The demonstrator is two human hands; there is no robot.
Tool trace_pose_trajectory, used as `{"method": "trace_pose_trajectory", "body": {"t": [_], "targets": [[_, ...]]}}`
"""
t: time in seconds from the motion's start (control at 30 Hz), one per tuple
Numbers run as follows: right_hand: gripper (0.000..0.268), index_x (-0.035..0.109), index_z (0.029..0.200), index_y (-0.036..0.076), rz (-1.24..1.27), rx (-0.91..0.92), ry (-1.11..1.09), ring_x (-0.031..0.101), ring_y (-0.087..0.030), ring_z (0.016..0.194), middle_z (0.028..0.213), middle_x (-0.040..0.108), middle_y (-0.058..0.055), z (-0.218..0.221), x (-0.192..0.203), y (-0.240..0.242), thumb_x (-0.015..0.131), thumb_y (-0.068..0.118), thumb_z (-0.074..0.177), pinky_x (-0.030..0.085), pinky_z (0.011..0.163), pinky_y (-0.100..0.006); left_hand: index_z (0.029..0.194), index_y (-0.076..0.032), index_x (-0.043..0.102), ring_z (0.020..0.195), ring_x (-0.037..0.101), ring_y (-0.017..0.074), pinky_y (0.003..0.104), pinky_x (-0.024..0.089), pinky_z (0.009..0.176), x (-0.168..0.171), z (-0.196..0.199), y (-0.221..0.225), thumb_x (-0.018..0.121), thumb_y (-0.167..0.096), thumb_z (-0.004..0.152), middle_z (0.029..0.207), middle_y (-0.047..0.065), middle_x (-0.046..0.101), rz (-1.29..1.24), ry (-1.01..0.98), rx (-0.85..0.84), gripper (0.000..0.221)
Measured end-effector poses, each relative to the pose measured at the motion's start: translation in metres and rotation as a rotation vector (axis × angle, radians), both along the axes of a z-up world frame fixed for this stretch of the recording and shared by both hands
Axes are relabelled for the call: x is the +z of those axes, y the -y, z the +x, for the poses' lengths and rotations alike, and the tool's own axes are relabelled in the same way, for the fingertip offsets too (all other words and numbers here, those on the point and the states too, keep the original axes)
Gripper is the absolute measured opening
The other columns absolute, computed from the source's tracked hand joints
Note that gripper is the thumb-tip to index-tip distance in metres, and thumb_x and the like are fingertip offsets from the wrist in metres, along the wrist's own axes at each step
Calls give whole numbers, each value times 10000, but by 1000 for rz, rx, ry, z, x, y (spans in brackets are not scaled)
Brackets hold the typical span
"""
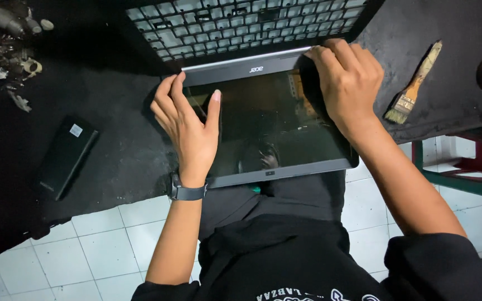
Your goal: Cleaning a laptop screen and installing the back cover onto the chassis during a repair process.
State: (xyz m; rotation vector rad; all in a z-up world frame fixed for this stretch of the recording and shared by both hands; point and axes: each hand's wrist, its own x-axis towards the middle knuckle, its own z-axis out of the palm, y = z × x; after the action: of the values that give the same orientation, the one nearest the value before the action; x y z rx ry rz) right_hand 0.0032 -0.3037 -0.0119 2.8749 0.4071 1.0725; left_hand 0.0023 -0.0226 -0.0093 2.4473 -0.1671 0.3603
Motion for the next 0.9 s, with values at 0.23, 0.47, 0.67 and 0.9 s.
{"method": "trace_pose_trajectory", "body": {"t": [0.23,0.47,0.67,0.9], "targets": [[192,761,1252,120,-117,-94,-136,617,-190,950,1221,700,-3,-21,25,-21,669,70,1091,405,812,-318,1438,-79,506,1243,461,293,452,449,1043,-2,-2,0,640,-408,1059,1399,125,463,30,14,-18,519],[380,728,1316,113,-174,-139,-158,601,-196,1058,1258,666,-8,-27,19,-22,597,-24,987,409,864,-330,1455,-107,497,1261,473,311,486,436,1023,-1,-8,-4,636,-407,1070,1446,143,454,174,0,-57,508],[338,714,1324,70,7,12,-184,646,-242,1048,1297,691,-79,-25,17,-21,508,-41,1080,413,880,-363,1637,-80,203,1477,349,403,564,368,1148,9,-16,-10,528,-544,1103,1648,202,294,342,-131,-232,778],[518,621,1493,138,-179,12,-238,614,-234,1089,1336,641,-83,-23,14,-20,566,-45,1012,427,928,-384,1670,-228,269,1473,383,366,516,388,1053,7,-19,-5,449,-545,1147,1737,44,208,542,-94,-228,637]]}}
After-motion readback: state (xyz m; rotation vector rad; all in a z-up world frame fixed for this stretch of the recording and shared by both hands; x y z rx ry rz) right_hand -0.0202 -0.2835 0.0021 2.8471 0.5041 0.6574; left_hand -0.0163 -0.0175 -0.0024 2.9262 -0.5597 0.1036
